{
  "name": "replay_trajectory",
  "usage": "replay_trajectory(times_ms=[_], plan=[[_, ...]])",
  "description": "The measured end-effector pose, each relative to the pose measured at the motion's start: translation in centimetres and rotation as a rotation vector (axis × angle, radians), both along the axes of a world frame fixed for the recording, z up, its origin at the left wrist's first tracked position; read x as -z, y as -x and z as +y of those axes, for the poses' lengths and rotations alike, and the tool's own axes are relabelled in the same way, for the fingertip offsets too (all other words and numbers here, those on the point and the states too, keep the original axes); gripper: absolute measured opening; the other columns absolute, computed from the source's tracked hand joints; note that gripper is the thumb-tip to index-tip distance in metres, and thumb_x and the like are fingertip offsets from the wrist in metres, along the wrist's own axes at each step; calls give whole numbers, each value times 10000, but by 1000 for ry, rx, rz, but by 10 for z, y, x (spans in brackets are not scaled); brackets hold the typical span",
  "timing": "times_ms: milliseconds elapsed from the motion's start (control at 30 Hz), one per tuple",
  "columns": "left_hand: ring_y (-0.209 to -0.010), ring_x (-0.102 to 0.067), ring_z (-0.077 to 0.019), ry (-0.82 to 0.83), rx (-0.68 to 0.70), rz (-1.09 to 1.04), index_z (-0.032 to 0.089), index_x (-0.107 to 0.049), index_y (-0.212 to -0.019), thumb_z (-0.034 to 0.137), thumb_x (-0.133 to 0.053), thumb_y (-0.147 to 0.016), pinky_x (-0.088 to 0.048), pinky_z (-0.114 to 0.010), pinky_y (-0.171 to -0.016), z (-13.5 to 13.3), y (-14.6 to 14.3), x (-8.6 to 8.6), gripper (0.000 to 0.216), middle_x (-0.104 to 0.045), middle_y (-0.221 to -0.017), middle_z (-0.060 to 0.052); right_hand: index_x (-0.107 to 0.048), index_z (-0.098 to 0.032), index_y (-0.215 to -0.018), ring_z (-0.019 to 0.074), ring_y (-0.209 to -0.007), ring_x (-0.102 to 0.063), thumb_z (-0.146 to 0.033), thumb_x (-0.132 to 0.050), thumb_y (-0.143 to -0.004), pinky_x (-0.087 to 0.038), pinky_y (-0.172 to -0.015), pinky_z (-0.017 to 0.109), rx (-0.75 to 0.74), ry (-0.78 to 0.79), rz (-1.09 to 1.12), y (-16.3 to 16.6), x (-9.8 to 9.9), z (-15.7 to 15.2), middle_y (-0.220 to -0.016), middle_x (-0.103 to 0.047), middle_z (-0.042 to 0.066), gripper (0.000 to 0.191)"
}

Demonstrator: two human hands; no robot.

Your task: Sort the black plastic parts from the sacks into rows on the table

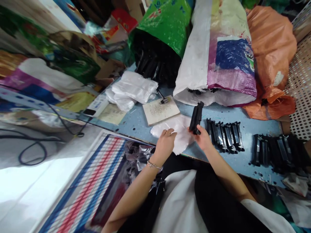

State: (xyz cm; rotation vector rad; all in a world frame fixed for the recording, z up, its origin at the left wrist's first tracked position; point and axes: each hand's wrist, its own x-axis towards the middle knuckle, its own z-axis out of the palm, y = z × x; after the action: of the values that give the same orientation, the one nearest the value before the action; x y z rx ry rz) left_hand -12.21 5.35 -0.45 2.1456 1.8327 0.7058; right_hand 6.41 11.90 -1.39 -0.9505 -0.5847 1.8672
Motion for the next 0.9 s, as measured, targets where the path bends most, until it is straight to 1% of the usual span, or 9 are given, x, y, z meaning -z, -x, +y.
replay_trajectory(times_ms=[67,167,300,433,567,633,700,800,900], plan=[[-1114,-636,-274,-2,14,37,130,-713,-1101,-5,-455,-834,-526,-458,-1018,3,2,-1,395,-685,-1204,-164,-701,-197,-905,184,-786,-698,-433,-769,-740,-569,-767,306,-51,-27,-3,-19,-6,-10,-838,-762,25,295],[-1204,-617,-233,-37,-12,-135,156,-649,-1269,30,-439,-866,-509,-405,-1082,11,1,0,472,-646,-1308,-120,-672,-137,-1065,192,-724,-675,-501,-707,-776,-565,-681,326,-319,14,124,-52,-14,-34,-830,-739,66,466],[-1268,-588,-222,-52,0,-324,158,-598,-1341,47,-436,-871,-500,-391,-1102,17,-3,0,509,-609,-1357,-121,-624,-68,-1109,128,-544,-513,-615,-539,-839,-437,-472,237,-659,244,416,-64,-7,-63,-656,-612,22,616],[-1349,-527,-218,-135,166,-324,180,-476,-1463,57,-375,-946,-467,-417,-1139,-3,-14,-3,541,-565,-1420,-140,-626,-86,-1018,70,-439,-245,-672,-519,-823,-248,-381,177,-659,348,466,-41,11,-60,-515,-376,-89,627],[-1339,-540,-189,-132,414,-369,253,-359,-1541,28,-357,-954,-493,-366,-1119,-39,-32,-7,629,-561,-1438,-113,-599,-174,-821,82,-470,-303,-677,-554,-825,-314,-434,205,-506,107,-46,-19,12,-45,-549,-386,-75,505],[-1345,-532,-190,-111,382,-431,276,-340,-1550,10,-364,-938,-478,-377,-1135,-48,-37,-6,668,-548,-1444,-107,-614,-183,-827,109,-592,-453,-568,-670,-804,-420,-551,231,-465,-11,-266,-14,5,-48,-666,-520,-35,390],[-1388,-485,-227,-68,345,-465,263,-317,-1562,24,-430,-907,-453,-424,-1156,-50,-41,-5,706,-494,-1483,-128,-652,-186,-985,152,-808,-560,-428,-756,-765,-490,-735,277,-463,-187,-445,-11,-6,-57,-898,-630,10,344],[-1386,-479,-275,-45,384,-450,227,-367,-1539,91,-558,-866,-470,-463,-1132,-53,-37,-13,713,-478,-1480,-162,-593,-185,-1253,201,-1006,-597,-334,-769,-757,-506,-891,346,-577,-472,-646,-15,-28,-72,-1170,-631,74,548],[-1230,-614,-225,-19,296,-409,272,-542,-1414,153,-561,-922,-530,-400,-1060,-74,-4,-37,507,-634,-1310,-107,-552,-181,-1349,199,-976,-649,-386,-736,-812,-542,-851,334,-794,-560,-560,-33,-51,-74,-1183,-666,87,604]])
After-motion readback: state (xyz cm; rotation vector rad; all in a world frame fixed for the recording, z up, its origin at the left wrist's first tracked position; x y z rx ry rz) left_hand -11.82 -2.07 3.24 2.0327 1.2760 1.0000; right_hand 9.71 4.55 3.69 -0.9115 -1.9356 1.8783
